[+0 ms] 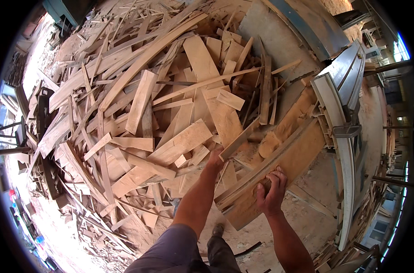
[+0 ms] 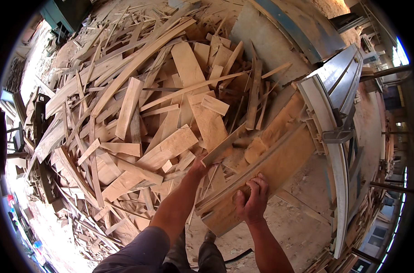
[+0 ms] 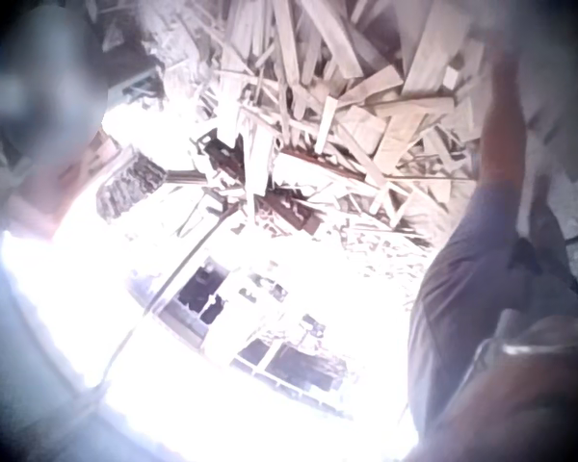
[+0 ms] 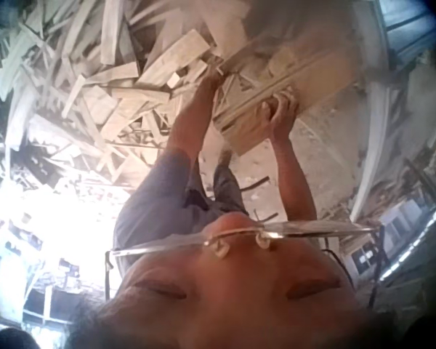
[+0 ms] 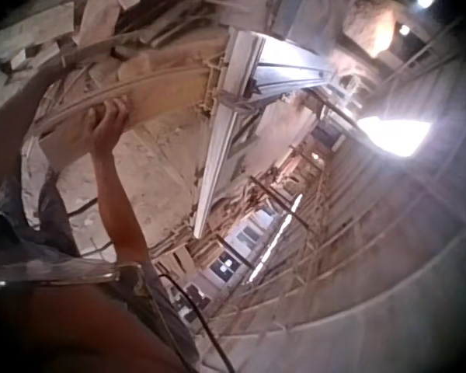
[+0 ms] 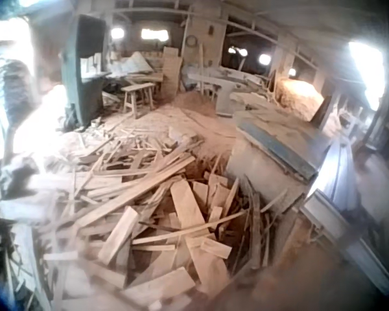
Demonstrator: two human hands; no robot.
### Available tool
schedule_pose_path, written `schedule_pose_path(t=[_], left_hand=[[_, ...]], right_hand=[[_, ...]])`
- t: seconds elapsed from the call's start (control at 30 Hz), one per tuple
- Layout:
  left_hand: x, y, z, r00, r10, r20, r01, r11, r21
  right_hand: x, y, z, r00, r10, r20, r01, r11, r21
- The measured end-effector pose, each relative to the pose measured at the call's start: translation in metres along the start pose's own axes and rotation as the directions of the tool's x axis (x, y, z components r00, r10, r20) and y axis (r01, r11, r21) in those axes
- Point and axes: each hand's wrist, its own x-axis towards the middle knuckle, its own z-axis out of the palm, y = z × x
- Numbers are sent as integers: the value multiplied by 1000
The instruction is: The person repeatedly picks up wooden planks and scraps from a large pile on the floor of a workshop. They lift each piece, briefly inspect it, and then place it onto a metal cart or a separate stack nearby. The task involves continuous manual handling of wood pieces to organize the workspace.
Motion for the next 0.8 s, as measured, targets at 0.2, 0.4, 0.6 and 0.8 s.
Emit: schedule_pose_path(t=[0.2, 0.4, 0.6, 0.8], left_hand=[[-42, 65, -48, 832, -437, -342, 424, 898, -117], [-156, 202, -98, 740, 277, -613, 433, 500, 750], [-270, 221, -97, 772, 271, -575, 471, 363, 804], [-395, 240, -61, 681, 196, -706, 553, 494, 671]], right_hand=[[0, 0, -2, 1000, -7, -18, 7, 1000, 10], [-7, -3, -1, 999, -36, -16, 35, 998, -50], [-10, 1, -4, 997, -61, -45, 57, 996, -75], [-1, -9, -10, 999, -35, 9, 36, 997, -65]])
